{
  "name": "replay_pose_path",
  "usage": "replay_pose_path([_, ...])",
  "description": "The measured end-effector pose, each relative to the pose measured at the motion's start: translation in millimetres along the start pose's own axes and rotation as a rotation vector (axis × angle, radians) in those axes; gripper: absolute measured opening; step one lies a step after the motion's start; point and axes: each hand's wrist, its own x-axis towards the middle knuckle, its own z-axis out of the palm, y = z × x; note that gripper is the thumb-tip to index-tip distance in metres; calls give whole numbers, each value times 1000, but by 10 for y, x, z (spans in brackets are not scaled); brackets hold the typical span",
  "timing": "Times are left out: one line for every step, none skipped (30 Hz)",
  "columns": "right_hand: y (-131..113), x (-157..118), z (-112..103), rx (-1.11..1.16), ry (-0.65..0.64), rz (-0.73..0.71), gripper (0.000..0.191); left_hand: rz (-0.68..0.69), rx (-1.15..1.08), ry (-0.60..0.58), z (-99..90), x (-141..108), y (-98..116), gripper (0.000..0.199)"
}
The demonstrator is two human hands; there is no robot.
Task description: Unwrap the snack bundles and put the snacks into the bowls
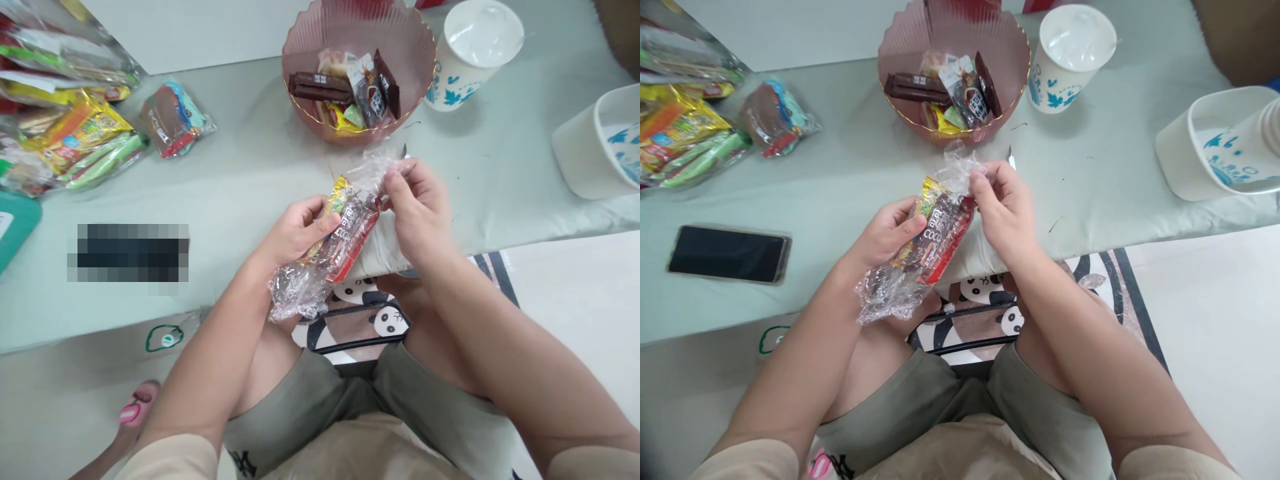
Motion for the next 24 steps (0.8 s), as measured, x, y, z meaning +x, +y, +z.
replay_pose_path([39, 17, -8, -13, 11, -4, 40, 0, 7, -6, 3, -2, -1, 52])
replay_pose_path([78, 33, -19, -29, 26, -16, 41, -1, 8, -7, 8, -3, -5, 51])
replay_pose_path([111, 46, -32, -49, 51, -38, 43, -2, -1, 2, 14, -1, -15, 50])
replay_pose_path([134, 51, -45, -71, 83, -66, 44, 3, -25, 30, 21, 4, -30, 50])
replay_pose_path([143, 47, -55, -92, 110, -94, 45, 17, -63, 74, 28, 12, -49, 50])
replay_pose_path([135, 32, -60, -112, 122, -116, 44, 39, -109, 134, 35, 22, -69, 50])
replay_pose_path([112, 5, -56, -129, 105, -130, 43, 64, -156, 198, 43, 34, -91, 50])
replay_pose_path([80, -31, -41, -145, 55, -134, 42, 82, -195, 250, 50, 46, -111, 52])
replay_pose_path([43, -72, -16, -159, -22, -135, 41, 92, -218, 284, 57, 57, -128, 55])
replay_pose_path([9, -114, 18, -174, -113, -136, 41, 95, -225, 298, 63, 67, -142, 57])
replay_pose_path([-19, -152, 56, -194, -195, -138, 44, 93, -218, 294, 68, 73, -151, 60])
replay_pose_path([-37, -181, 95, -212, -259, -139, 46, 95, -203, 285, 72, 76, -156, 61])
replay_pose_path([-46, -200, 129, -218, -301, -128, 47, 102, -186, 277, 73, 76, -157, 61])
replay_pose_path([-48, -208, 154, -205, -321, -107, 44, 112, -172, 274, 72, 72, -153, 61])
replay_pose_path([-45, -206, 169, -175, -329, -79, 37, 120, -163, 277, 68, 67, -147, 60])
replay_pose_path([-40, -196, 174, -136, -331, -54, 28, 123, -161, 282, 62, 61, -138, 59])
replay_pose_path([-36, -184, 170, -98, -335, -40, 21, 123, -165, 286, 52, 55, -128, 58])
replay_pose_path([-34, -171, 161, -71, -339, -39, 18, 122, -174, 288, 41, 50, -119, 57])
replay_pose_path([-34, -160, 150, -60, -342, -43, 17, 120, -184, 288, 28, 48, -111, 56])
replay_pose_path([-37, -154, 141, -60, -339, -44, 18, 118, -194, 289, 14, 49, -106, 54])
replay_pose_path([-41, -153, 135, -54, -324, -33, 17, 116, -206, 291, 0, 52, -103, 52])
replay_pose_path([-46, -155, 134, -25, -300, -3, 16, 112, -219, 296, -14, 57, -102, 49])
replay_pose_path([-51, -160, 138, 25, -278, 43, 16, 107, -233, 301, -26, 62, -102, 46])
replay_pose_path([-57, -166, 145, 91, -266, 98, 21, 99, -248, 305, -36, 68, -103, 44])
